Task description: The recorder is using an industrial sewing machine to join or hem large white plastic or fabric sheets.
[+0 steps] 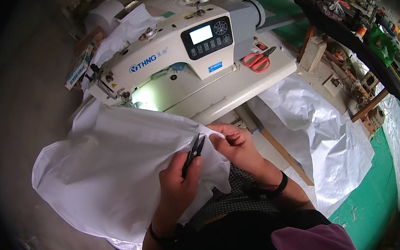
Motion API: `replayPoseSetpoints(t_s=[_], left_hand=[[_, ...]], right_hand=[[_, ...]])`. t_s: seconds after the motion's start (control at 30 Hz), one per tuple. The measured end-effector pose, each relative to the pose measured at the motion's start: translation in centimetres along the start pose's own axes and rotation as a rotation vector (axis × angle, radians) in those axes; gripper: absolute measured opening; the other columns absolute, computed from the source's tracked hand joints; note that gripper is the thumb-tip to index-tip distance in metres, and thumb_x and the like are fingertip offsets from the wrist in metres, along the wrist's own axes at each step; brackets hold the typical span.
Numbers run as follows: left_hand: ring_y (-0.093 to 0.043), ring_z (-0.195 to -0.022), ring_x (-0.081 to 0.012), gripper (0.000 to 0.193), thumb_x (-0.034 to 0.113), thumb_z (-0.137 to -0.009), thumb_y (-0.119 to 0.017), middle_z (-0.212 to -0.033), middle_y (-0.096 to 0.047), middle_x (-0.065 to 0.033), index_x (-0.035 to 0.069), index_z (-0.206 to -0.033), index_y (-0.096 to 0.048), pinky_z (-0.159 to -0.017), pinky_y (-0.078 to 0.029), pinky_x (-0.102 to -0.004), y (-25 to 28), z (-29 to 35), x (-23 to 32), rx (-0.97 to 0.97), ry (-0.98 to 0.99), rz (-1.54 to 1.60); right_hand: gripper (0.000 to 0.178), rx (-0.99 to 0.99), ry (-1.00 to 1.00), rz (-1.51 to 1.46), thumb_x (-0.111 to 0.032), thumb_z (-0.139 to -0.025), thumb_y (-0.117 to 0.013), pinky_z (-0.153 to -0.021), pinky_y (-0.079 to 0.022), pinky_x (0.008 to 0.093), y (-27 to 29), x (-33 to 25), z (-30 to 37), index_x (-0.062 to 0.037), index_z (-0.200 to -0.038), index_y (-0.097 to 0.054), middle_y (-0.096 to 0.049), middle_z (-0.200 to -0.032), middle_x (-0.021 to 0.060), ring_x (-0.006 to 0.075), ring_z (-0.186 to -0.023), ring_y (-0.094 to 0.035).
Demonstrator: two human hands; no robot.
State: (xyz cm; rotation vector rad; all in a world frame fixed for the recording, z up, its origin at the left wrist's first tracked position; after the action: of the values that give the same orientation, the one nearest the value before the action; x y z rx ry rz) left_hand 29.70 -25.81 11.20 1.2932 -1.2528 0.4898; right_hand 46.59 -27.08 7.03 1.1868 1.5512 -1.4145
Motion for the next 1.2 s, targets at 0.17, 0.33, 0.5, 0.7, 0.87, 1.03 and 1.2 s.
replayPoseSetpoints(t_s=[0.17, 0.33, 0.5, 0.7, 0.87, 1.03, 1.2], left_hand=[[-0.050, -0.050, -0.0054, 0.013, 0.011, -0.093, -0.060, -0.056, -0.054, 0.0003, 0.002, -0.084, -0.056, -0.048, -0.040, -0.0241, 0.6, 0.9, 0.0, 0.018, 0.030, -0.049], [-0.054, -0.049, -0.0076, 0.013, 0.011, -0.092, -0.059, -0.055, -0.057, -0.0023, 0.001, -0.084, -0.055, -0.047, -0.042, -0.0258, 3.1, 3.6, 1.4, 0.180, 0.173, -0.047], [-0.055, -0.049, -0.0079, 0.014, 0.011, -0.092, -0.060, -0.056, -0.058, -0.0028, 0.000, -0.085, -0.055, -0.048, -0.044, -0.0260, 6.6, 7.2, 2.1, 0.410, 0.167, -0.179], [-0.062, -0.050, -0.0181, 0.019, 0.017, -0.094, -0.063, -0.058, -0.060, -0.0084, 0.001, -0.089, -0.054, -0.049, -0.048, -0.0305, 12.4, 13.4, 2.6, 0.784, 0.320, -0.446], [-0.061, -0.054, -0.0120, 0.023, 0.018, -0.099, -0.056, -0.065, -0.064, -0.0085, -0.004, -0.096, -0.051, -0.050, -0.048, -0.0246, 13.4, 17.9, 4.3, 0.911, 0.148, 0.100], [-0.064, -0.058, -0.0132, 0.025, 0.021, -0.100, -0.055, -0.071, -0.066, -0.0105, -0.004, -0.096, -0.052, -0.053, -0.051, -0.0256, 14.2, 17.9, 1.9, 0.950, 0.239, -0.104], [-0.065, -0.061, -0.0135, 0.025, 0.019, -0.099, -0.056, -0.070, -0.065, -0.0090, -0.004, -0.090, -0.053, -0.056, -0.053, -0.0263, 14.1, 17.7, 0.4, 0.971, 0.246, -0.136]], right_hand=[[0.022, -0.006, 0.052, 0.104, -0.003, -0.094, -0.059, -0.075, -0.046, 0.0187, -1.1, 0.2, 0.2, 0.0008, -0.116, -0.064, -0.066, -0.098, -0.0013, 0.0028, -0.086, -0.056], [0.018, -0.011, 0.156, 0.266, -0.009, -0.096, -0.060, -0.069, -0.045, 0.0189, -5.4, 0.6, -0.4, -0.0018, -0.112, -0.064, -0.064, -0.085, -0.0028, 0.0010, -0.077, -0.052], [0.022, -0.315, -0.060, -0.055, -0.010, -0.099, -0.054, -0.083, -0.045, 0.0217, -13.0, 1.8, -3.0, -0.0021, -0.117, -0.063, -0.064, -0.096, -0.0012, 0.0037, -0.090, -0.054], [0.038, -0.641, -0.020, -0.150, -0.008, -0.100, -0.050, -0.102, -0.039, 0.0249, -23.0, 2.3, -2.5, 0.0020, -0.137, -0.047, -0.056, -0.129, 0.0054, 0.0101, -0.117, -0.050], [0.037, -0.740, -0.125, -0.283, -0.010, -0.102, -0.047, -0.089, -0.044, 0.0233, -28.1, 2.7, 0.8, 0.0020, -0.137, -0.046, -0.059, -0.117, 0.0042, 0.0075, -0.101, -0.053], [0.036, -0.764, -0.442, -0.605, -0.014, -0.104, -0.045, -0.056, -0.043, 0.0178, -29.5, 2.8, 2.3, -0.0019, -0.137, -0.047, -0.057, -0.096, -0.0010, 0.0010, -0.074, -0.048], [0.035, -0.718, -0.411, -0.599, -0.010, -0.102, -0.048, -0.082, -0.049, 0.0240, -28.8, 2.7, 2.4, 0.0022, -0.135, -0.049, -0.062, -0.111, 0.0037, 0.0074, -0.095, -0.057]])
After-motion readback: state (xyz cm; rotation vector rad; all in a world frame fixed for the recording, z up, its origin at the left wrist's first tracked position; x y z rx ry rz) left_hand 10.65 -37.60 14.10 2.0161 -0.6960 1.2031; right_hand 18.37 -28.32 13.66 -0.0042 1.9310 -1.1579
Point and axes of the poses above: each hand's wrist, its own z-axis away from the middle knuckle, its own y-axis out of the back of the hand, x = y × z, the point moved 3 cm from there along -z, towards the middle knuckle
